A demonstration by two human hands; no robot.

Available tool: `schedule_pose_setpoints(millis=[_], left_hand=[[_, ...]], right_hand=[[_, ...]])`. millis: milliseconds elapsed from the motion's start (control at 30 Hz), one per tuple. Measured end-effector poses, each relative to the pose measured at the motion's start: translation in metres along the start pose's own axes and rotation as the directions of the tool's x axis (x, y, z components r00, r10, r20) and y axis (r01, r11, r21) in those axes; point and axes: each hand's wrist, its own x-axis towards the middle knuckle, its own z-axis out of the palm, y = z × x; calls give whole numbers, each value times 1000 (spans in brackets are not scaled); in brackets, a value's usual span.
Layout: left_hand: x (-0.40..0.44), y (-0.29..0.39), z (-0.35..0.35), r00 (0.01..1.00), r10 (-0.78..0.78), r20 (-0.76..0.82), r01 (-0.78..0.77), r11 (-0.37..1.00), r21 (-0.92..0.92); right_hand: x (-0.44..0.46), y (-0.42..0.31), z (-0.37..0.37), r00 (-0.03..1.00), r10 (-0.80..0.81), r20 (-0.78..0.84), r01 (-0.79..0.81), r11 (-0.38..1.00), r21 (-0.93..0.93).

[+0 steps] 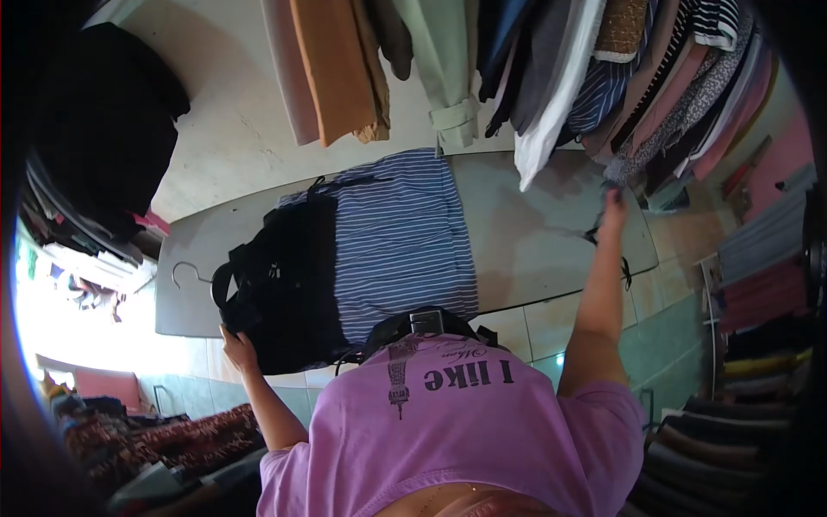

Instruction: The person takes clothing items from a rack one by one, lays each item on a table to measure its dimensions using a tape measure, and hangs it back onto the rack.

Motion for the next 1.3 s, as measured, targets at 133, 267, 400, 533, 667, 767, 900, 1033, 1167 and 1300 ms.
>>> schedule_pose_setpoints(millis=[133, 267, 400, 533, 667, 767, 900, 1033, 1167, 1300], left_hand=[[-24, 19, -30, 953, 304, -13, -301, 948, 102], [-41, 78, -74, 878, 472, 77, -478, 862, 167], [-49, 156, -102, 687, 716, -124, -711, 697, 93], [-38, 261, -135, 549, 835, -12, -824, 539, -177], [-29, 345, -157, 431, 902, 41, -863, 425, -274], [-23, 390, -175, 450, 892, 38, -872, 448, -197], [-3, 434, -167, 224, 974, 16, -863, 206, -461], [22, 493, -157, -177, 973, 145, -165, 116, -980], [32, 550, -122, -247, 964, 98, 286, 169, -943], [80, 560, -43, 51, 787, 615, 237, 589, -773]], right_hand=[[-36, 84, -7, 981, 191, -21, -190, 941, -280], [-61, 40, -7, 991, 133, 15, -9, 177, -984], [-61, -8, 19, 916, -378, 135, 362, 632, -685], [-133, -130, 66, 581, -563, 588, 595, 787, 165], [-191, -206, 72, 197, -597, 778, 503, 743, 442], [-201, -230, 54, 76, -416, 906, 370, 856, 362], [-202, -260, 11, 391, -374, 841, 403, 891, 210], [-199, -284, -34, 704, -196, 682, 33, 969, 245], [-197, -325, -53, 776, -159, 610, -13, 963, 269], [-202, -356, -53, 790, -139, 597, -43, 959, 280]])
